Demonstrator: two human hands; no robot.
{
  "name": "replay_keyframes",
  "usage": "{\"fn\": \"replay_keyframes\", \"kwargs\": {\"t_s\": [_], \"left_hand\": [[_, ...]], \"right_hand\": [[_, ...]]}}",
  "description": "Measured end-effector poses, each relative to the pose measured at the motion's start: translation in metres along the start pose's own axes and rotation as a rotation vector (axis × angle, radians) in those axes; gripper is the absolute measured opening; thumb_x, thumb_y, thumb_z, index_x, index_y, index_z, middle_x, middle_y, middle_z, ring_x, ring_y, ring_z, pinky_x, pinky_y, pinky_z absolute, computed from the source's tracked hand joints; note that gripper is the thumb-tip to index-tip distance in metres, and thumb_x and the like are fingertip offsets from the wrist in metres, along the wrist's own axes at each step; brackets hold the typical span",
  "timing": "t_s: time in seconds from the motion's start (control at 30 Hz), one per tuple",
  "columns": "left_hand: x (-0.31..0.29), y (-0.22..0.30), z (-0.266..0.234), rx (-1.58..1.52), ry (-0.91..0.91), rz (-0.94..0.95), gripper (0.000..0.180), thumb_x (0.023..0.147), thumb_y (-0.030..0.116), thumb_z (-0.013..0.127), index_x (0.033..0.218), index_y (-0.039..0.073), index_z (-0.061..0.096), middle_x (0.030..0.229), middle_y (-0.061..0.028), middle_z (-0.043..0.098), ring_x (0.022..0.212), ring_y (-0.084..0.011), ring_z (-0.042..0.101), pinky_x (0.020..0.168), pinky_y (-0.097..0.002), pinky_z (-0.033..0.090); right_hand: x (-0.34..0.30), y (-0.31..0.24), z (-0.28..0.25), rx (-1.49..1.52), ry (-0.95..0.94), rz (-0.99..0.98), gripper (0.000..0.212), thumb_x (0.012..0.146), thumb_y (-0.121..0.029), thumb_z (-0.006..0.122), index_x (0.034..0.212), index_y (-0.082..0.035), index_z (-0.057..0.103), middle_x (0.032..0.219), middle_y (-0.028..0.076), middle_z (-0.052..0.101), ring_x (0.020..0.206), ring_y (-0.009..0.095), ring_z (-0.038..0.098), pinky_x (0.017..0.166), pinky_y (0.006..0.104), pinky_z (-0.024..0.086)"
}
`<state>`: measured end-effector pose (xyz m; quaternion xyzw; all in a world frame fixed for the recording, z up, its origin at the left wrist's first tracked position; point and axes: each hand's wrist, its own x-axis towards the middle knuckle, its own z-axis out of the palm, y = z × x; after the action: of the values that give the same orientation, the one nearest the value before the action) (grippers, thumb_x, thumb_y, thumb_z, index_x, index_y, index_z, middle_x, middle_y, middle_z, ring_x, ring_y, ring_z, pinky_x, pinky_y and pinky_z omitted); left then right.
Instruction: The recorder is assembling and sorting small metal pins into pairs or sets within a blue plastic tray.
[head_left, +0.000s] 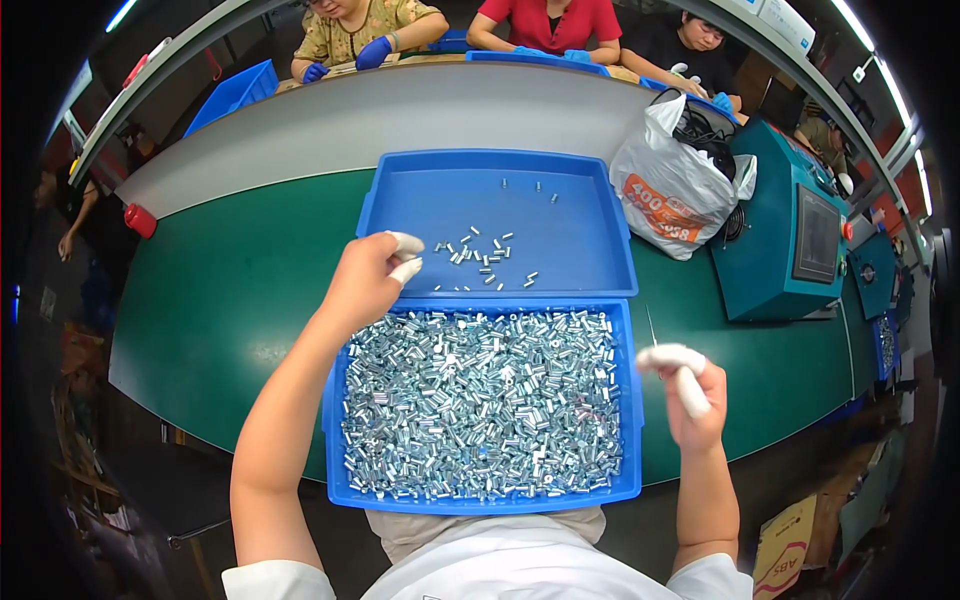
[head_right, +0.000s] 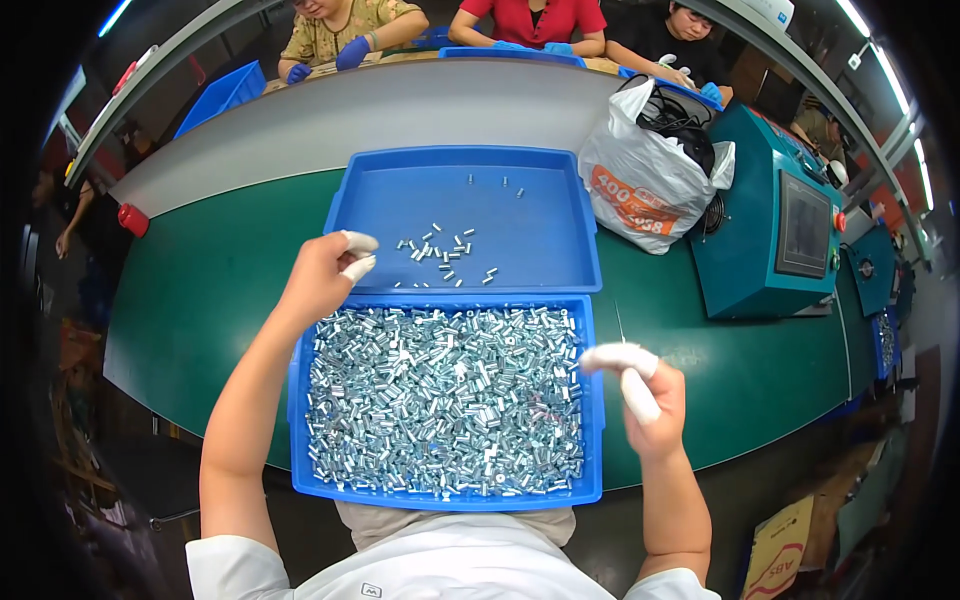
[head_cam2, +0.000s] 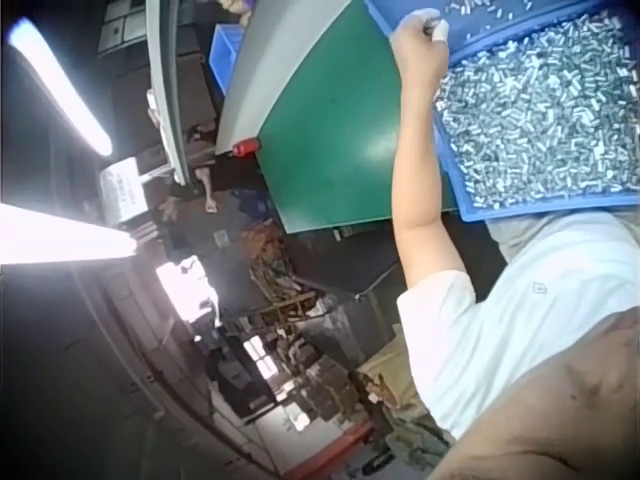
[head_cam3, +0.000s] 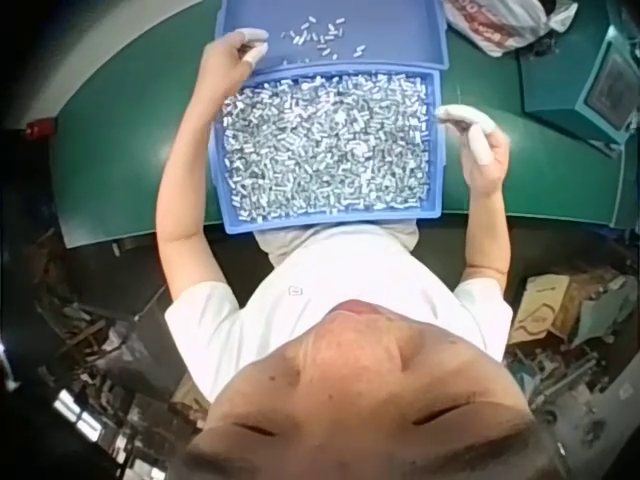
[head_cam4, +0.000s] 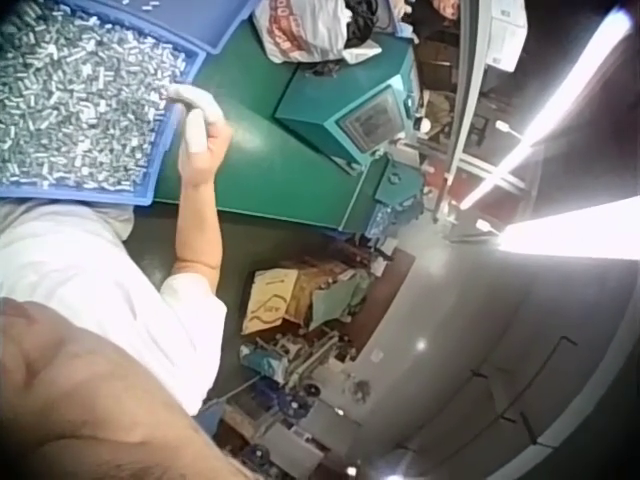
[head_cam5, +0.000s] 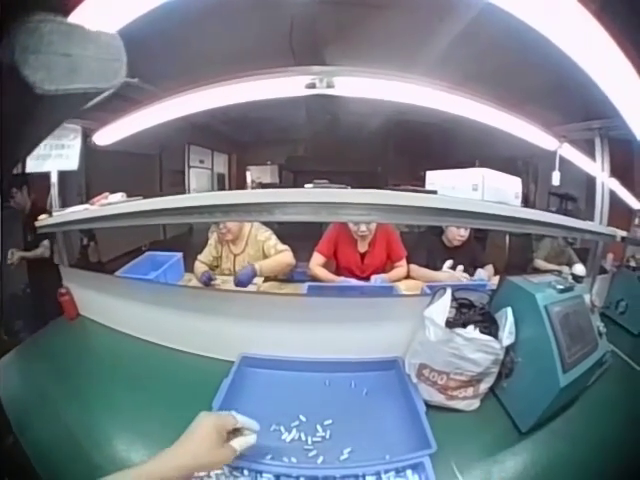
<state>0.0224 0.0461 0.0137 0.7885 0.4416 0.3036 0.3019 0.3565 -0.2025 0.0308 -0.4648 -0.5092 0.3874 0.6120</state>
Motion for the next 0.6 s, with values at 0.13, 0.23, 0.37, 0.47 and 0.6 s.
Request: {"fn": "replay_keyframes", "kwargs": {"t_s": [0.13, 0.23, 0.37, 0.47, 0.6], "left_hand": [[0.033, -0.007, 0.026, 0.130, -0.143, 0.036, 0.018, 0.093, 0.007, 0.072, 0.109, 0.000, 0.074, 0.098, -0.0141, 0.076, 0.082, -0.0209, 0.070, 0.077, -0.0338, 0.056], [0.042, -0.018, 0.035, 0.132, -0.091, 0.041, 0.020, 0.096, 0.010, 0.070, 0.114, 0.002, 0.073, 0.102, -0.0138, 0.076, 0.090, -0.0226, 0.071, 0.083, -0.0342, 0.056], [0.028, -0.016, 0.023, 0.035, -0.056, -0.099, 0.023, 0.099, 0.011, 0.066, 0.120, 0.003, 0.071, 0.103, -0.0084, 0.076, 0.092, -0.0150, 0.069, 0.083, -0.0304, 0.055], [0.000, -0.018, 0.012, -0.111, -0.005, -0.109, 0.023, 0.099, 0.010, 0.066, 0.120, 0.001, 0.070, 0.109, -0.0068, 0.073, 0.094, -0.0150, 0.068, 0.086, -0.0299, 0.055], [-0.036, -0.020, -0.004, -0.135, -0.014, -0.106, 0.022, 0.099, 0.006, 0.066, 0.120, 0.001, 0.070, 0.111, -0.0066, 0.072, 0.096, -0.0128, 0.067, 0.088, -0.0284, 0.054]], "right_hand": [[0.004, -0.048, 0.049, 0.750, -0.420, -0.145, 0.046, 0.109, -0.034, 0.044, 0.090, 0.000, 0.069, 0.084, 0.015, 0.070, 0.069, 0.028, 0.065, 0.100, 0.0614, 0.044], [0.027, -0.077, 0.076, 0.961, -0.740, -0.192, 0.062, 0.112, -0.043, 0.037, 0.081, 0.000, 0.069, 0.083, 0.016, 0.071, 0.063, 0.029, 0.064, 0.096, 0.0672, 0.046], [0.050, -0.080, 0.095, 1.279, -1.047, -0.101, 0.052, 0.103, -0.048, 0.058, 0.093, -0.001, 0.076, 0.087, 0.016, 0.074, 0.070, 0.025, 0.068, 0.111, 0.0748, 0.030], [0.049, -0.090, 0.094, 1.317, -1.054, -0.022, 0.052, 0.104, -0.046, 0.057, 0.088, 0.001, 0.074, 0.086, 0.016, 0.074, 0.066, 0.023, 0.067, 0.107, 0.0736, 0.037], [0.051, -0.084, 0.101, 1.389, -1.035, 0.001, 0.055, 0.106, -0.045, 0.053, 0.087, 0.003, 0.073, 0.087, 0.016, 0.074, 0.067, 0.023, 0.068, 0.104, 0.0740, 0.040]]}}
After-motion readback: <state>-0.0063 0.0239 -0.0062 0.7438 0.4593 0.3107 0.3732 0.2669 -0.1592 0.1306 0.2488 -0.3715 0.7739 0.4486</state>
